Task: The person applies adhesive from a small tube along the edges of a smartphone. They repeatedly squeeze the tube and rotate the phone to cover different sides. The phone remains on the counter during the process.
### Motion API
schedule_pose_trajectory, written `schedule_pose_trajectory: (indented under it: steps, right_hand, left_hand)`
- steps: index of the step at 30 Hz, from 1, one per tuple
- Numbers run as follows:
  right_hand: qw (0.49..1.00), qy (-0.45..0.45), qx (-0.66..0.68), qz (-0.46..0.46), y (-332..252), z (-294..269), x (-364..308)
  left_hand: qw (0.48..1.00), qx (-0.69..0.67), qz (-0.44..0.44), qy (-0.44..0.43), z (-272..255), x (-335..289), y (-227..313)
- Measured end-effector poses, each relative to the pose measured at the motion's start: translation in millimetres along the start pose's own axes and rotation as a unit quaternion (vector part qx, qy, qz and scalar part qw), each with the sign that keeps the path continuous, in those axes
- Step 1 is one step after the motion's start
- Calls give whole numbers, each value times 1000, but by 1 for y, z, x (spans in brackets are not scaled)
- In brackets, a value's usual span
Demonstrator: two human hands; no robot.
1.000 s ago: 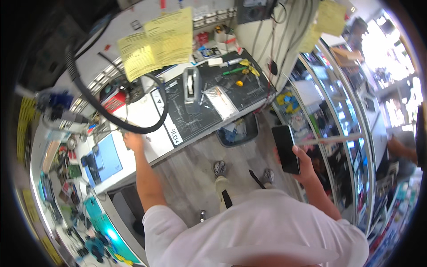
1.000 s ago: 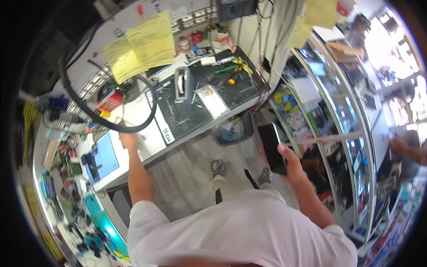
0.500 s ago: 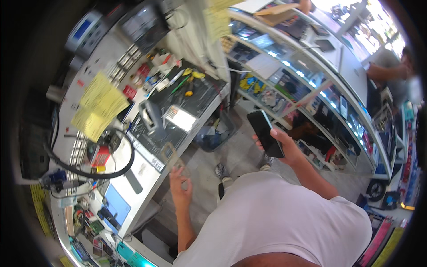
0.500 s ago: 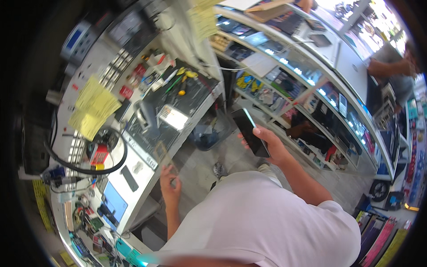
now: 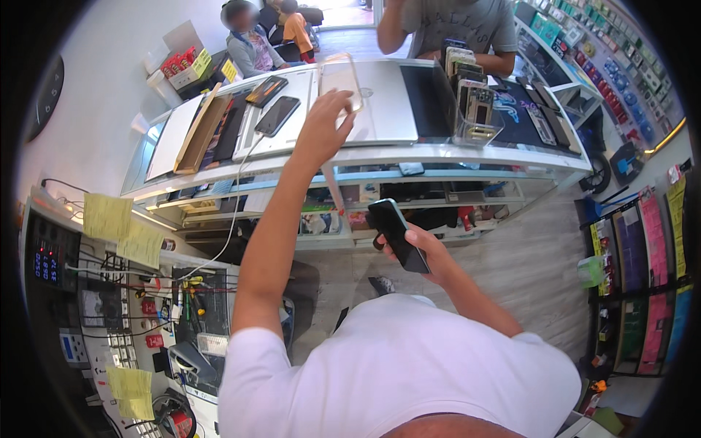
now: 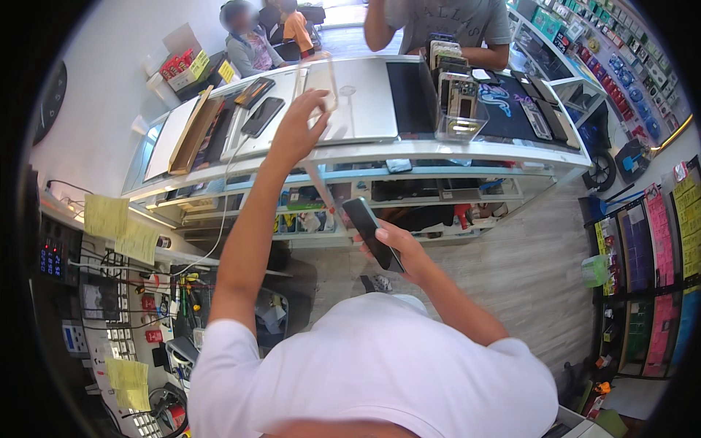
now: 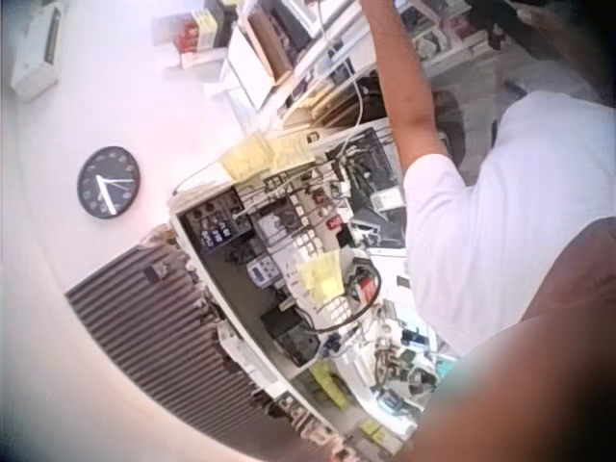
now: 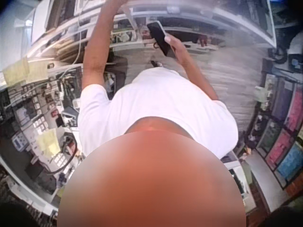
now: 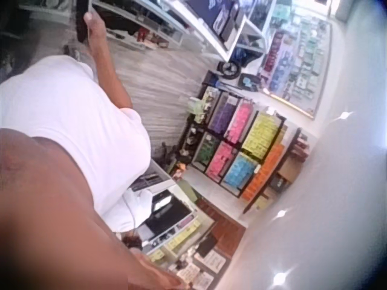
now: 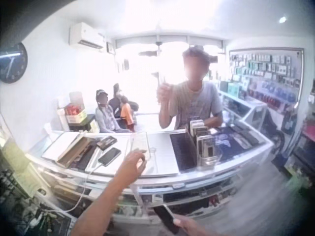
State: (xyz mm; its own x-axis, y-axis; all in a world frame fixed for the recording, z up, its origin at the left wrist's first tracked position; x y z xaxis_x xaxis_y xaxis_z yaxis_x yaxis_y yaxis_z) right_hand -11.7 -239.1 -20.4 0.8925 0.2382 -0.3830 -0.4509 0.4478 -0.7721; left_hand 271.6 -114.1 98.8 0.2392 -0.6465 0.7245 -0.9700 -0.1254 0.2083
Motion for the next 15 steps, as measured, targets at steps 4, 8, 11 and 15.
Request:
schedule_pose_trajectory:
  steps: [4, 8, 11, 15]
  right_hand:
    - [998, 27, 40, -52, -15, -31, -15]
    - [993, -6, 112, -45, -19, -28, -6]
    - [996, -54, 61, -32, -29, -10, 20]
    - [994, -110, 24, 10, -38, 31, 62]
  left_hand:
    - [978, -22, -99, -180, 72, 42, -62]
    - [997, -27, -68, 4, 47, 15, -44]
    - [978, -27, -60, 198, -9, -71, 11]
    - [850, 41, -271, 450, -107, -273, 91]
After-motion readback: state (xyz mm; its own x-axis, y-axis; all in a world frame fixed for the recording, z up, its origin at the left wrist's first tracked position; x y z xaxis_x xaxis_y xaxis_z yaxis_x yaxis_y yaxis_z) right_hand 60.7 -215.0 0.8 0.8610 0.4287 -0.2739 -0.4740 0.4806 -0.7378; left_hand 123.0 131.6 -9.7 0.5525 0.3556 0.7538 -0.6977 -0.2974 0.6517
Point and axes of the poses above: each hand's wrist, its own x-axis towards the middle knuckle, its own z-axis out of the palm, y = z × x, the point moved 3 cm from there along x, towards the middle knuckle, and after that the axes turned 15 degrees about z, right-handed, at the moved point
